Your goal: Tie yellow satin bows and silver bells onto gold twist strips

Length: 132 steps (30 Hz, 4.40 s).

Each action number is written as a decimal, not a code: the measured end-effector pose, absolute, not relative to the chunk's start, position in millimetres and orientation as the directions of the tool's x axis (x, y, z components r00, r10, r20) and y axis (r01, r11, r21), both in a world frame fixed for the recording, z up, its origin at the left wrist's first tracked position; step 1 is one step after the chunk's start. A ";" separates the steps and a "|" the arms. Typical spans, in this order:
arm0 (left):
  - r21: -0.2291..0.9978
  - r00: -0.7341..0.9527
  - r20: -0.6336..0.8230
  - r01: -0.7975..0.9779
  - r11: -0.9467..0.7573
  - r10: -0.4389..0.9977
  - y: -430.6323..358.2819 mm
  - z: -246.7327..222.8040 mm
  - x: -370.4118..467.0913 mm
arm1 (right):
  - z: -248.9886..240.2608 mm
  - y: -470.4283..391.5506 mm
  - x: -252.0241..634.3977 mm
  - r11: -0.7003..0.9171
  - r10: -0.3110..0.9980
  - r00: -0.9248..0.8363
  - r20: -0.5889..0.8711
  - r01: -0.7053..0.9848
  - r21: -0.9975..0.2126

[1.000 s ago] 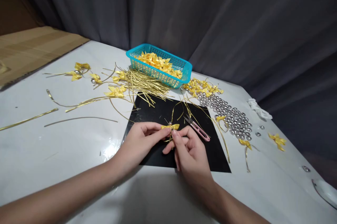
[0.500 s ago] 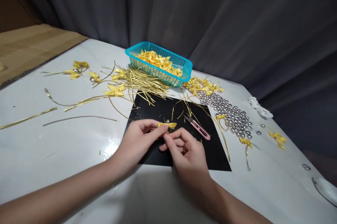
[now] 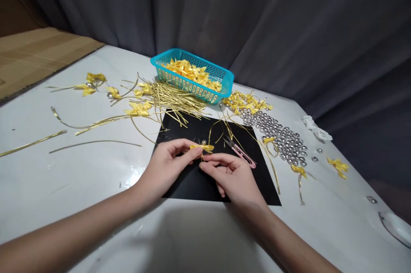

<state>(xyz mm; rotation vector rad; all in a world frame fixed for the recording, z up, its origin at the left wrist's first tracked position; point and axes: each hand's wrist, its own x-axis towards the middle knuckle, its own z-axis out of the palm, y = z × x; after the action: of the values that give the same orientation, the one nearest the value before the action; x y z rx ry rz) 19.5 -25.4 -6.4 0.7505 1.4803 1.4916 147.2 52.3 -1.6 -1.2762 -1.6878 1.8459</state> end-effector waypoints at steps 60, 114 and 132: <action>0.991 -0.248 -0.135 -0.051 0.127 0.959 -24.7 -5.6 14.3 | 16.4 57.8 169.2 0.825 0.440 -0.856 0.271 0.267 -0.498; 0.899 -0.025 -0.131 0.419 0.129 0.991 -29.2 -11.6 19.2 | 15.4 62.1 165.9 0.301 0.578 -0.791 -0.200 0.434 -0.849; 0.874 -0.007 -0.155 0.465 0.141 0.988 -29.6 -9.9 19.7 | 19.1 64.4 164.1 0.197 0.574 -0.768 -0.285 0.467 -0.862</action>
<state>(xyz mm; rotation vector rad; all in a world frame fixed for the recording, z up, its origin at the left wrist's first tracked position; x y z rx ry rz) 19.7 -29.6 -9.9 1.4420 1.5961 0.8026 164.1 64.4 19.1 -1.0265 -2.3518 1.6338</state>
